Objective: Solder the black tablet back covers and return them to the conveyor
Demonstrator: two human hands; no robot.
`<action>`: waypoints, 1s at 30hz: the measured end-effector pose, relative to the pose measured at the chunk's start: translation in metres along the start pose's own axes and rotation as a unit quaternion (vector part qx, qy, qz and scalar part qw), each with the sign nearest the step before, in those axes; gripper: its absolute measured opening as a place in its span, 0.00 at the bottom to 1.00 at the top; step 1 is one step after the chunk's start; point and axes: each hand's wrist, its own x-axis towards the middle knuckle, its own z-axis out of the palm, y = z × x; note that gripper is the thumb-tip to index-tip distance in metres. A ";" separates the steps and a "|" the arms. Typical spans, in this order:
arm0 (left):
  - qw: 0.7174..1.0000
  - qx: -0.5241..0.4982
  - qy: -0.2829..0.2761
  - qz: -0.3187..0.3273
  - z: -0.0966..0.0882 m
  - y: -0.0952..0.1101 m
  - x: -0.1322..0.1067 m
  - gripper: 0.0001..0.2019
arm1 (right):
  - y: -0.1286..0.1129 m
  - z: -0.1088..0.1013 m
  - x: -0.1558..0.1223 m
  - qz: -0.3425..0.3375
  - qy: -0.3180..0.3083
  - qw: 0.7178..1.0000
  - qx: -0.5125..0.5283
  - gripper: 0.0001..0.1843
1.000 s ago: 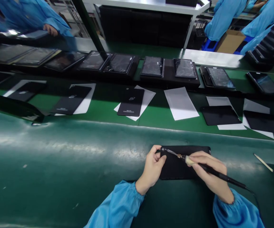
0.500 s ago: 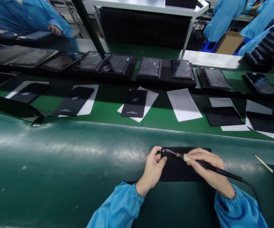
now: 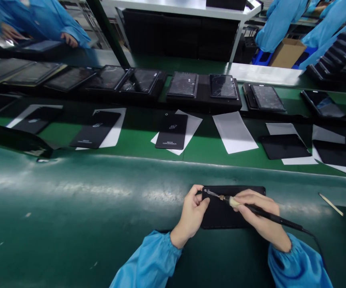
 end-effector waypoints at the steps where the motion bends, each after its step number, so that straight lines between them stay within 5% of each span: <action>1: 1.000 0.001 0.000 -0.001 0.000 0.000 0.000 0.16 | 0.000 0.001 0.001 0.001 -0.002 1.000 0.000 0.08; 8: 1.000 0.002 0.000 -0.002 0.002 0.000 0.000 0.15 | -0.001 0.002 0.000 -0.007 0.003 1.000 -0.021 0.07; 17: 0.999 -0.020 0.027 0.015 0.004 -0.006 0.002 0.18 | 0.010 0.021 -0.031 -0.002 0.143 0.989 -0.044 0.09; 30: 0.999 -0.011 0.023 0.027 0.006 -0.007 0.003 0.16 | 0.015 0.031 -0.036 0.017 0.145 0.988 -0.045 0.09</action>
